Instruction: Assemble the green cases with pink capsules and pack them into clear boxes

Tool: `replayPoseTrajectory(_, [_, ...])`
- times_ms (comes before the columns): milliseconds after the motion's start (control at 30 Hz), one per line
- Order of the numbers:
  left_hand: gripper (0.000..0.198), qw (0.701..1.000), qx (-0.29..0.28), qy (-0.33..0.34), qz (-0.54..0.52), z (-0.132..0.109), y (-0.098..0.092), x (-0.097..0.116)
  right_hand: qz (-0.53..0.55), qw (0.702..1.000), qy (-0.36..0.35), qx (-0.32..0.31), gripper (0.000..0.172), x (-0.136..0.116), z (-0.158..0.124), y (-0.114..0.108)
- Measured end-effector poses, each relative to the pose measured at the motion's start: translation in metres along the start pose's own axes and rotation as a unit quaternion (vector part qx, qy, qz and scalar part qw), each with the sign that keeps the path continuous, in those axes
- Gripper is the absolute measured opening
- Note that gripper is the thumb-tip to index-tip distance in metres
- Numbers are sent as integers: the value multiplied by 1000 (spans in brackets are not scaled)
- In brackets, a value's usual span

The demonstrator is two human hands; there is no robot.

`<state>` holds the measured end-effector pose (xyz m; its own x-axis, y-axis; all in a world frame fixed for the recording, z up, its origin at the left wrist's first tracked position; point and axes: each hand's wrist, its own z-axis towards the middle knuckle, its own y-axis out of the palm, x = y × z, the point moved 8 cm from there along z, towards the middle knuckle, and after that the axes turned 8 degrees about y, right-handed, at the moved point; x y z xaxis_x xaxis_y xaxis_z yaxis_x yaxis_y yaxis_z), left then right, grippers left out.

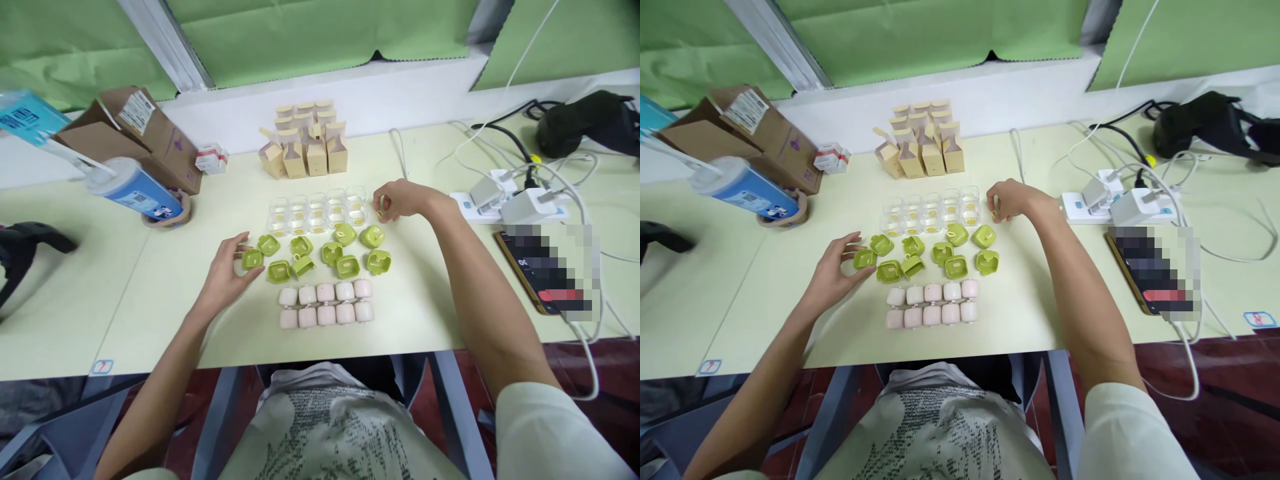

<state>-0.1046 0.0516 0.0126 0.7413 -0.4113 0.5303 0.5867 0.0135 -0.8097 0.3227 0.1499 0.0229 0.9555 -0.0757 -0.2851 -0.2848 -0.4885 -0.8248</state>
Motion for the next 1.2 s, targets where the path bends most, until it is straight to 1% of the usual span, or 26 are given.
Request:
replayPoseTrajectory(100, [77, 1000, -19, 10, 7, 7, 6, 7, -12, 1000, 3, -2, 24, -1, 0, 0])
replayPoseTrajectory(167, [78, 999, -35, 15, 23, 12, 8, 11, -33, 999, 18, 4, 31, 0, -3, -3])
replayPoseTrajectory(233, [80, 999, -45, 11, 27, 15, 8, 13, -61, 997, 30, 32, 41, -3, -12, -12])
replayPoseTrajectory(267, [80, 999, -47, 8, 24, 17, 8, 14, -69, 996, 25, 56, 42, -9, -19, -18])
replayPoseTrajectory(300, [79, 999, -48, 7, 20, 18, 8, 14, -70, 994, 5, 86, 39, -20, -28, -25])
replayPoseTrajectory(333, [77, 999, -49, 8, 14, 18, 9, 14, -59, 991, -30, 114, 34, -35, -39, -30])
replayPoseTrajectory(367, [73, 999, -49, 12, 8, 19, 10, 15, -42, 986, -80, 140, 27, -54, -52, -33])
replayPoseTrajectory(400, [69, 999, -49, 15, 2, 20, 11, 15, -23, 976, -145, 158, 22, -76, -67, -33])
replayPoseTrajectory(433, [64, 999, -50, 19, -5, 21, 13, 15, -9, 965, -206, 159, 20, -100, -81, -27])
replayPoseTrajectory(500, [58, 998, -54, 25, -22, 22, 15, 15, -13, 944, -308, 118, 22, -144, -104, -1])
replayPoseTrajectory(533, [57, 997, -60, 28, -30, 22, 16, 15, -33, 936, -337, 100, 25, -162, -112, 15])
replayPoseTrajectory(567, [57, 997, -66, 35, -34, 21, 16, 16, -71, 930, -352, 83, 29, -176, -117, 33])
replayPoseTrajectory(633, [61, 995, -74, 55, -24, 18, 12, 17, -155, 918, -355, 80, 37, -193, -120, 61])
replayPoseTrajectory(700, [64, 994, -78, 74, -1, 13, 5, 17, -208, 911, -349, 77, 43, -197, -118, 77])
replayPoseTrajectory(733, [63, 994, -80, 76, 7, 10, 2, 16, -216, 909, -349, 69, 40, -197, -117, 81])
replayPoseTrajectory(767, [59, 994, -82, 74, 8, 8, 0, 14, -212, 910, -352, 60, 34, -196, -116, 82])
replayPoseTrajectory(800, [56, 994, -82, 70, 4, 6, -1, 12, -201, 911, -356, 54, 27, -195, -116, 81])
replayPoseTrajectory(833, [53, 995, -82, 65, -4, 5, -1, 11, -189, 913, -357, 57, 23, -194, -115, 78])
replayPoseTrajectory(867, [51, 995, -80, 61, -11, 6, -1, 10, -180, 914, -357, 73, 25, -193, -114, 74])
replayPoseTrajectory(967, [52, 995, -75, 58, -18, 10, 3, 10, -184, 906, -346, 159, 35, -194, -111, 64])
replayPoseTrajectory(1033, [52, 995, -73, 69, -13, 14, 5, 15, -205, 897, -344, 186, 38, -195, -108, 65])
replayPoseTrajectory(1200, [43, 987, -97, 131, 10, 18, 11, 32, -244, 901, -332, 139, 41, -189, -96, 78])
